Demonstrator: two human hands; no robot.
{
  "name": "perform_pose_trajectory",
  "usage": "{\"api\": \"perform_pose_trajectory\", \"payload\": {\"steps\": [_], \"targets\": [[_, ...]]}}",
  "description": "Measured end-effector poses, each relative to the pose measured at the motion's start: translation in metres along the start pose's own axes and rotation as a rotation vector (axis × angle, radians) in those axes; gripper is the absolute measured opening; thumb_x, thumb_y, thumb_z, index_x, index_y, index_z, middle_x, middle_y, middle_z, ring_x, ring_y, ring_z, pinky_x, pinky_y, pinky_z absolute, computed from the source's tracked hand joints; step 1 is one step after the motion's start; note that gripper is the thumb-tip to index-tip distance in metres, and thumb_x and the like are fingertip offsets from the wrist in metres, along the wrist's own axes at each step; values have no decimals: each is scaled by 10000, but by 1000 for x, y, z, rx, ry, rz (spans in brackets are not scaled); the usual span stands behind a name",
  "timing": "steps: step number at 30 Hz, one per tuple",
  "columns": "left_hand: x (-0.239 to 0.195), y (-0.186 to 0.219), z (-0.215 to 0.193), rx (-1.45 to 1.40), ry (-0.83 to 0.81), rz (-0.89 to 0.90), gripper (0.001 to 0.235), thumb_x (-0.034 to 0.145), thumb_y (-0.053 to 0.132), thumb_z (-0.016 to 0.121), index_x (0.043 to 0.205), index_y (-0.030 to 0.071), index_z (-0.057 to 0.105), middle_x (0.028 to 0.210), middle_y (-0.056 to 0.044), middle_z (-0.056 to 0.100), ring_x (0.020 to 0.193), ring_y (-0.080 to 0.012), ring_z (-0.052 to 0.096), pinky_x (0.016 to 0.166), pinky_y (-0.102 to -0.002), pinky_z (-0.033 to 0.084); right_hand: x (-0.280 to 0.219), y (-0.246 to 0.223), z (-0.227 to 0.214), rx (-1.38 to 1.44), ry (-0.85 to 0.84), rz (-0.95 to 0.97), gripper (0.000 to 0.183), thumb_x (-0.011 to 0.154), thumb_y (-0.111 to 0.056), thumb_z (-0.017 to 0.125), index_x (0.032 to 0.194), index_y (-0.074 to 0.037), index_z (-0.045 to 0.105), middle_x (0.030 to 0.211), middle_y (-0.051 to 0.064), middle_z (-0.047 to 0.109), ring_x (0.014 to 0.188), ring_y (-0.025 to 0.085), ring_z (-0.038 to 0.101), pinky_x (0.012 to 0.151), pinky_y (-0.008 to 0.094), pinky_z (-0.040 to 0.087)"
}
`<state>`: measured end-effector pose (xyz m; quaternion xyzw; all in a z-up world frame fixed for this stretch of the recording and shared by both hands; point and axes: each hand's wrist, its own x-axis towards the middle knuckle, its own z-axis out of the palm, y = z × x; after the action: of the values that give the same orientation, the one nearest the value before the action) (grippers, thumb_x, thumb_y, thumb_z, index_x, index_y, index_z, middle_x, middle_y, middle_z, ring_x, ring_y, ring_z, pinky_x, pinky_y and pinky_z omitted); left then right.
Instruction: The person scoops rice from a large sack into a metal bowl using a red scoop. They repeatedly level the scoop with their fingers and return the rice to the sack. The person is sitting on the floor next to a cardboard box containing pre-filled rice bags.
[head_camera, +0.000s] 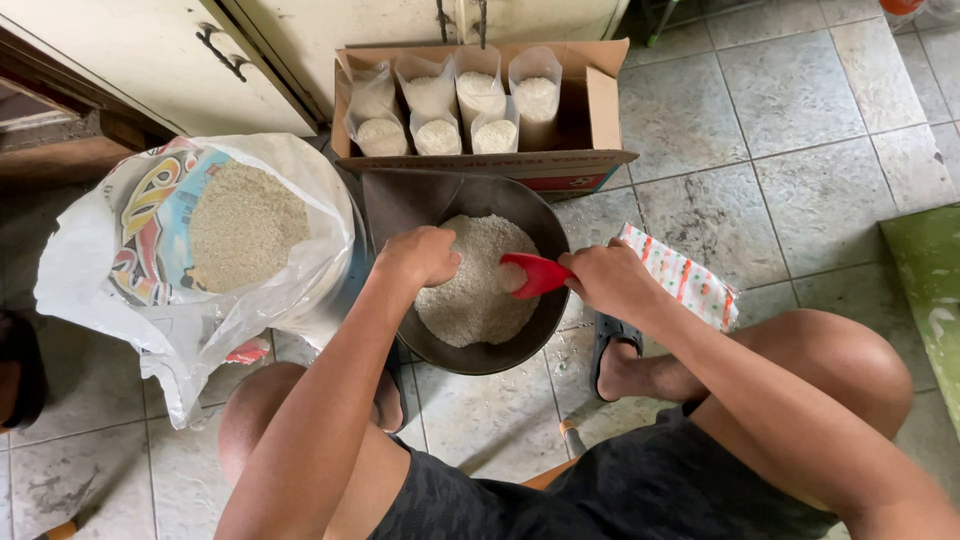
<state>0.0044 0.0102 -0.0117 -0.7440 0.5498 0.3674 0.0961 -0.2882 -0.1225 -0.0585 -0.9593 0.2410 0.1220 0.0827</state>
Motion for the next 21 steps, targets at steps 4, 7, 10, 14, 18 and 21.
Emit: {"api": "perform_pose_trajectory", "payload": {"steps": [4,7,10,14,18,21], "targets": [[-3,3,-1,-8,6,-8,604,1128,408,369,1620,60,399,1630,-213,448,1501,-406,454,1188,-649,504,6,7,16,-180,133,-49,172,993,-274,628,1090,-261,769,866,31,804,845,303,794,865,456,540],[-6,3,-3,-31,2,-13,600,1131,405,383,1617,53,399,1628,-220,443,1498,-416,454,1190,-658,496,6,3,12,-402,352,-97,119,859,-216,776,955,-285,770,767,-45,755,741,230,730,740,376,452],[-6,4,-2,-46,3,-24,601,1128,403,396,1619,56,399,1628,-223,445,1497,-422,455,1187,-669,494,5,-3,9,-422,418,-91,172,821,-166,799,939,-289,781,771,-56,753,736,219,708,717,370,432],[-1,-1,0,-31,3,-11,599,1131,399,394,1617,49,400,1619,-233,452,1490,-430,462,1181,-671,500,7,-10,3,-418,445,-106,182,803,-152,795,909,-299,777,779,-82,738,742,200,687,709,364,412],[-6,0,0,-32,19,-15,623,1128,443,369,1602,44,431,1584,-242,501,1450,-429,512,1163,-645,512,9,-12,-1,-378,324,-85,157,885,-205,746,995,-315,769,836,-86,750,818,199,718,757,367,419],[-23,6,-8,-38,15,-3,767,1103,580,226,1618,48,429,1608,-249,486,1465,-429,508,1182,-618,469,6,-24,-25,-196,233,-48,115,977,-263,689,1038,-265,786,896,-55,766,861,220,749,792,380,460]]}}
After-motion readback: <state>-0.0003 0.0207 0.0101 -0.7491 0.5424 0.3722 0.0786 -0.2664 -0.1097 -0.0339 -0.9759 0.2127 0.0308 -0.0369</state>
